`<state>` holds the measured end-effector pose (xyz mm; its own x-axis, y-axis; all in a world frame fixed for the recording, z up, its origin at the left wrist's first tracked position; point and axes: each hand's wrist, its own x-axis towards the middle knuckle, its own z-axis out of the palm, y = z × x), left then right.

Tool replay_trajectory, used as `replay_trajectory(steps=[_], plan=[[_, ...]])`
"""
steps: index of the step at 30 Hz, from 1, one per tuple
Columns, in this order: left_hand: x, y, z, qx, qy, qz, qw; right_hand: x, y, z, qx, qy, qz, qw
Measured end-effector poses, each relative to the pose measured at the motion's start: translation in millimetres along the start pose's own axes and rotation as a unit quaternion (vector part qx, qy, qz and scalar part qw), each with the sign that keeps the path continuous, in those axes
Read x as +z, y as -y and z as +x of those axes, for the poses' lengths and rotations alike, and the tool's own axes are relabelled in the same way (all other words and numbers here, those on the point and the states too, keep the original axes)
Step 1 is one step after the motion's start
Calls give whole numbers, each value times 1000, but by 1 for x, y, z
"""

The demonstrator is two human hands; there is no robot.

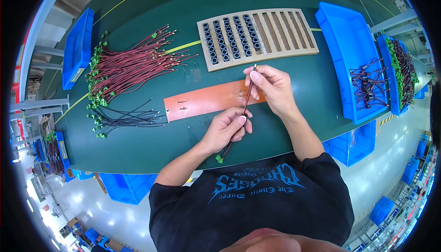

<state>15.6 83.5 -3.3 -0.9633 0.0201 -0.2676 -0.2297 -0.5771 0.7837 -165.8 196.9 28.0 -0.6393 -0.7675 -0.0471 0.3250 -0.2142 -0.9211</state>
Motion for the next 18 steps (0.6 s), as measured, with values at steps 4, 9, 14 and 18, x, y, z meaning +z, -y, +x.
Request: replay_trajectory(steps=[4,9,14,18], plan=[[-1,6,-2,5,-9,10,1000,1,-4,0,-1,-13,-6,1000],[-5,9,-2,3,5,-37,999,-1,-6,1,-2,-9,-11,1000],[-9,10,-2,13,7,-103,995,2,-5,-2,11,38,-74,996],[-10,5,-1,23,-18,-102,994,9,-10,-5,47,88,-136,986]])
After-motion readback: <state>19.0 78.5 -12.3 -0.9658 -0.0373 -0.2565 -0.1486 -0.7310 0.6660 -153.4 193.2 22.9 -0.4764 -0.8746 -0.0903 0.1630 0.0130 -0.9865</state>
